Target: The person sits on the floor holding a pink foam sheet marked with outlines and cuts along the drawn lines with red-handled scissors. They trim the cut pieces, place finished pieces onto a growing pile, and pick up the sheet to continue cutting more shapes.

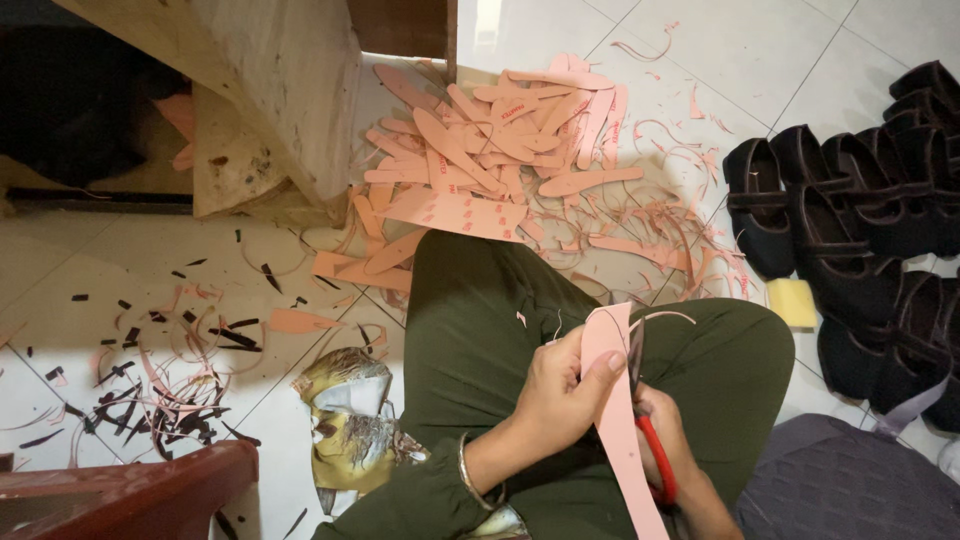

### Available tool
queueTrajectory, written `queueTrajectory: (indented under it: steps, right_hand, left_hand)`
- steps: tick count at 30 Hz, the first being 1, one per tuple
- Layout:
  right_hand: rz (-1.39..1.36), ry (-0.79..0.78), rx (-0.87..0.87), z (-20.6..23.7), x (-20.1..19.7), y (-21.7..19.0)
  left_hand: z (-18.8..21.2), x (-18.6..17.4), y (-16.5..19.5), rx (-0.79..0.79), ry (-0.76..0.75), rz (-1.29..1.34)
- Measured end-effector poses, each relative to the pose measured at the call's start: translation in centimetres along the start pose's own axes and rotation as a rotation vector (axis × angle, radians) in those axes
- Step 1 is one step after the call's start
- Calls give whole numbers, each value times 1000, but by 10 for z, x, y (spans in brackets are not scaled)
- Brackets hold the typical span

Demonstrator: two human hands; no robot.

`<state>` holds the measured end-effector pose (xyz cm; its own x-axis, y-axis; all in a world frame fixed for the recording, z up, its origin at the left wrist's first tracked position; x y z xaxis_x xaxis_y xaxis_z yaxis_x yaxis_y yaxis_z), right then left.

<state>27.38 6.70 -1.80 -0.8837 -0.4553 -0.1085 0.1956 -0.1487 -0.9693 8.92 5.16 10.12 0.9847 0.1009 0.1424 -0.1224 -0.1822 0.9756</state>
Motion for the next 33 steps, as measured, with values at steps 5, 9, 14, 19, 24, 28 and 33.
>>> queueTrajectory:
  steps: [5,9,14,19,24,28,33]
  right_hand:
    - [138,-12,-42,-1,-1,-19]
    - [116,-7,-47,1,-1,-14]
    - [137,-52,-98,0,-1,-7]
    - [54,-29,54,-7,-3,3]
    - [120,-87,-18,-15,-3,-24]
    - [103,-167,-72,-14,-1,-36]
    - [113,-143,-140,-10,0,-32]
  left_hand:
    - [2,3,-2,21,-10,28]
    - [4,5,-5,6,-26,75]
    - [2,1,-9,-20,5,28]
    - [-5,-2,-11,-42,12,8]
    - [-6,3,-8,-48,-52,-54]
    - [-5,2,-3,-18,-51,-48]
    - [-5,6,-3,-28,-72,4]
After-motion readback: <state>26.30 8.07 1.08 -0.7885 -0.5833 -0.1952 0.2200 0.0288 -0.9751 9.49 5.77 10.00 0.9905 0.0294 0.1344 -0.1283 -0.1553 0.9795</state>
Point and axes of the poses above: each hand's wrist, its own z-axis away from the middle knuckle, its own x-axis out of the palm, y = z × x, the point moved 9 cm from there along -z, towards the middle knuckle, and after that the axes turned 6 degrees about -z, right-handed, at the moved point
